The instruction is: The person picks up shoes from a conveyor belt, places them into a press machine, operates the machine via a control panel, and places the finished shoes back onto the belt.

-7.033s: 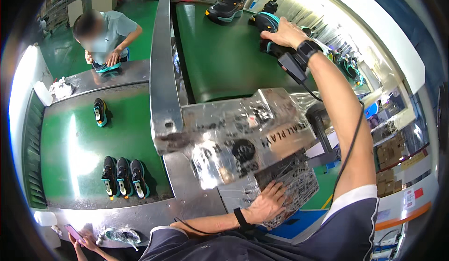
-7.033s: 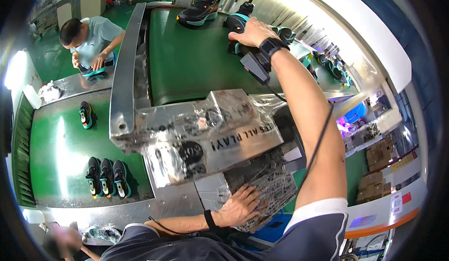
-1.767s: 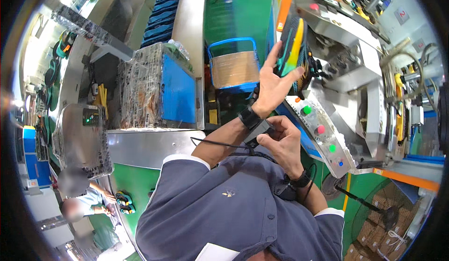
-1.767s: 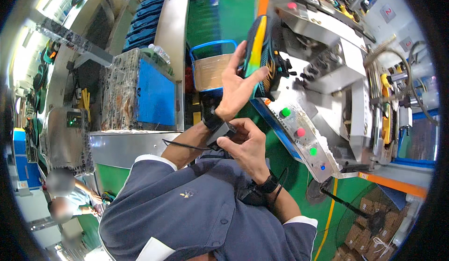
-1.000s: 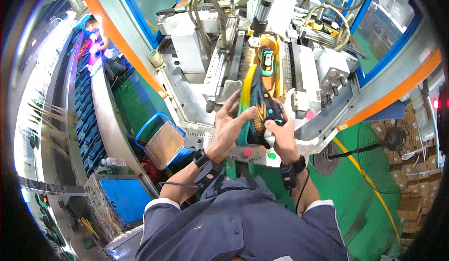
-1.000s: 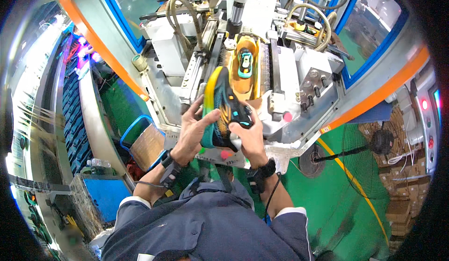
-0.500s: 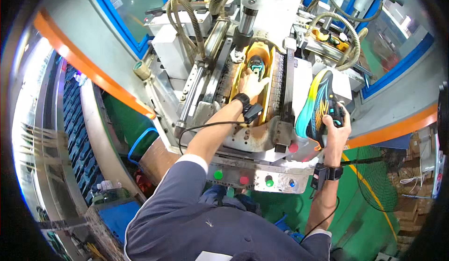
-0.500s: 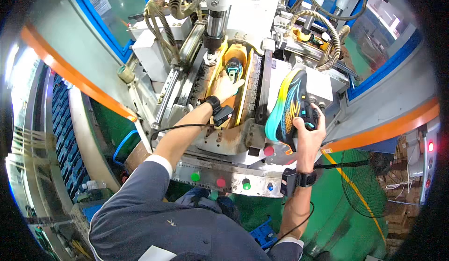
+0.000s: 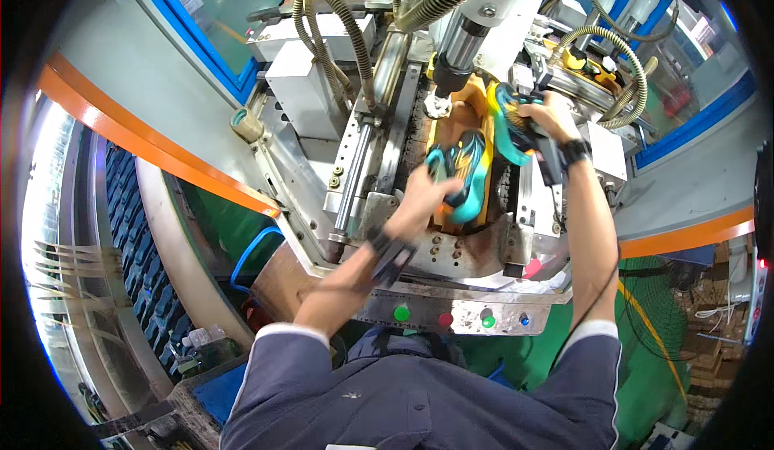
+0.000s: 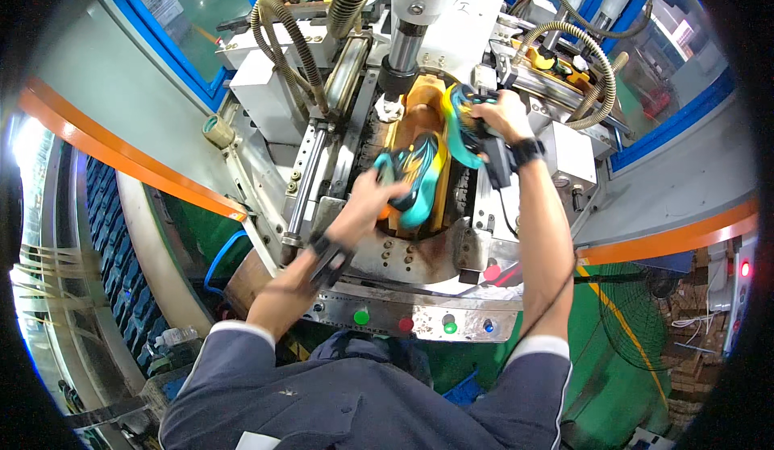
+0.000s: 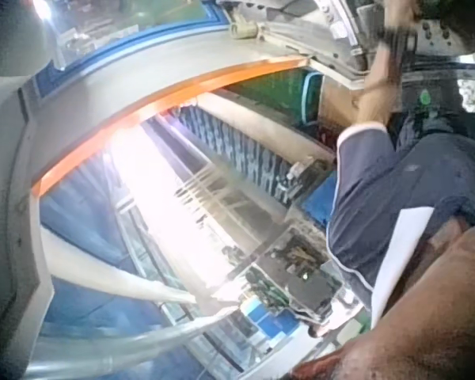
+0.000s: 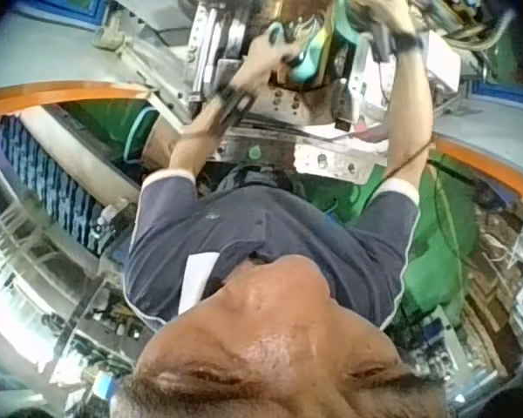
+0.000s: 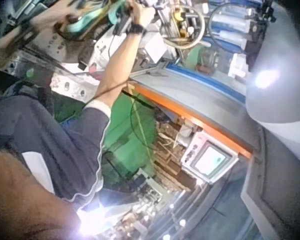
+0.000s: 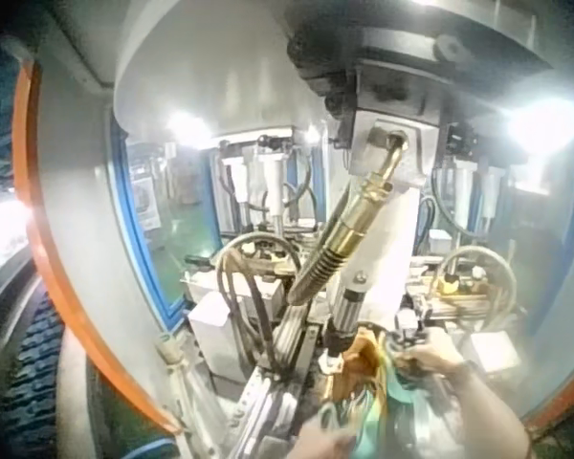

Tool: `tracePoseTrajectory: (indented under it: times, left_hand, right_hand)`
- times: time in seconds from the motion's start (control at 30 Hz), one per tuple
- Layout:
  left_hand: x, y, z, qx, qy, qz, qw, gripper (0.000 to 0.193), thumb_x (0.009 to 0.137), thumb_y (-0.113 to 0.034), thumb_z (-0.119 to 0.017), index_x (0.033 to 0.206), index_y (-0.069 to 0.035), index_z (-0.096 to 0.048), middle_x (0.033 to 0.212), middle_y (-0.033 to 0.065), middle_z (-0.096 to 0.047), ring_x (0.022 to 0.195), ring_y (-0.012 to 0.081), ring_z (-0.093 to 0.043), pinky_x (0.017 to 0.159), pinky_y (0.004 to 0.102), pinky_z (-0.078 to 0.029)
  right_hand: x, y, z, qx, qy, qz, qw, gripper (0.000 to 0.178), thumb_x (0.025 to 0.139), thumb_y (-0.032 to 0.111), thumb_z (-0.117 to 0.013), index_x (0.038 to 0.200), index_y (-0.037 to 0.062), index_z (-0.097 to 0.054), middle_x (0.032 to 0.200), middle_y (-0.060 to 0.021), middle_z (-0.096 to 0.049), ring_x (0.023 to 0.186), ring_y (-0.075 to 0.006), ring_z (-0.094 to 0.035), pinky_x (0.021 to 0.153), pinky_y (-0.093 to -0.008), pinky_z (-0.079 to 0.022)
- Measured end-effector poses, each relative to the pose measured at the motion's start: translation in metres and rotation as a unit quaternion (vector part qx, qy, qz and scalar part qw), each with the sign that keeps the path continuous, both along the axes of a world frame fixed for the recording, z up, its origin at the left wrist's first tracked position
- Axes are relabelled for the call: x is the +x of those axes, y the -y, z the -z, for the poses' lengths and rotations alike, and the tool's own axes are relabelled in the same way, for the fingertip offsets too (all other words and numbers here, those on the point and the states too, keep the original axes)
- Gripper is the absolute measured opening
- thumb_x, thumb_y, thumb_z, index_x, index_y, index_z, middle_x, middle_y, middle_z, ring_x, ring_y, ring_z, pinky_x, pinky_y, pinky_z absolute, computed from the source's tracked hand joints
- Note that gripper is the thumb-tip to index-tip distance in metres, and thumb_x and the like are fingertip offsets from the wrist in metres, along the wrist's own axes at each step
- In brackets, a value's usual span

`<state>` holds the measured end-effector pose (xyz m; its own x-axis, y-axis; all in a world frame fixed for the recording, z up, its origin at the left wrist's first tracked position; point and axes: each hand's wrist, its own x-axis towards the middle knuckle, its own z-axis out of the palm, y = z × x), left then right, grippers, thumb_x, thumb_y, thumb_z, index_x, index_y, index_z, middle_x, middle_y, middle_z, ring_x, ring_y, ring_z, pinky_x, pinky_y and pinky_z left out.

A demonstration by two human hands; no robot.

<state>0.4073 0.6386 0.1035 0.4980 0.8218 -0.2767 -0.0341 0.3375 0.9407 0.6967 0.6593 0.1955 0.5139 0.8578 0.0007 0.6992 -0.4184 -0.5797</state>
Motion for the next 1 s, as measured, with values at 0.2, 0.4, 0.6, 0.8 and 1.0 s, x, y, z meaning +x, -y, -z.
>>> tracePoseTrajectory:
  times: [0.2,0.4,0.6,0.8,1.0]
  left_hand:
    - [-0.151,0.112,-0.07,0.041,-0.074,-0.051,0.995,0.063,0.078,-0.02,-0.077,0.128,0.004,-0.047,0.115,0.0126,-0.062,0.104,0.0164,-0.058,0.09,0.0294,-0.047]
    - [-0.246,0.185,-0.105,-0.001,-0.083,-0.23,0.97,0.058,0.079,-0.008,-0.067,0.132,0.004,-0.046,0.12,0.0099,-0.059,0.106,0.0184,-0.058,0.097,0.0306,-0.043]
    - [-0.277,0.246,-0.089,-0.003,-0.023,-0.42,0.907,0.048,0.083,-0.001,-0.06,0.128,0.004,-0.046,0.119,0.0098,-0.06,0.104,0.0186,-0.06,0.094,0.0317,-0.047]
    - [-0.276,0.31,-0.056,-0.048,0.034,-0.512,0.857,0.047,0.084,-0.004,-0.066,0.127,0.003,-0.048,0.111,0.0096,-0.061,0.099,0.0182,-0.063,0.084,0.0299,-0.053]
    - [-0.264,0.366,-0.024,-0.028,0.017,-0.574,0.818,0.054,0.079,-0.003,-0.074,0.125,0.009,-0.049,0.115,0.012,-0.062,0.103,0.0166,-0.059,0.091,0.0306,-0.048]
  right_hand:
    - [-0.056,-0.071,0.09,-0.071,0.062,0.011,0.996,0.049,0.066,0.027,-0.073,0.099,-0.008,-0.066,0.104,-0.0269,-0.067,0.099,-0.0367,-0.067,0.086,-0.0405,-0.054]
    - [-0.116,-0.09,0.168,-0.023,0.145,0.09,0.985,0.041,0.077,0.019,-0.065,0.109,-0.0012,-0.049,0.097,-0.0247,-0.068,0.088,-0.0379,-0.069,0.078,-0.0451,-0.055]
    - [-0.158,-0.033,0.119,0.052,0.105,0.03,0.993,0.07,0.078,0.022,-0.068,0.133,-0.0025,-0.034,0.129,-0.0332,-0.048,0.114,-0.0464,-0.054,0.095,-0.0466,-0.048]
    - [-0.308,0.188,0.144,0.207,-0.063,-0.347,0.913,0.015,0.083,0.001,-0.06,0.098,0.0032,-0.064,0.096,-0.0139,-0.065,0.091,-0.0334,-0.06,0.08,-0.0403,-0.049]
    - [-0.358,0.226,0.268,0.087,-0.04,-0.466,0.88,0.015,0.082,0.006,-0.058,0.097,0.0047,-0.062,0.097,-0.0142,-0.061,0.098,-0.0339,-0.056,0.089,-0.0441,-0.044]
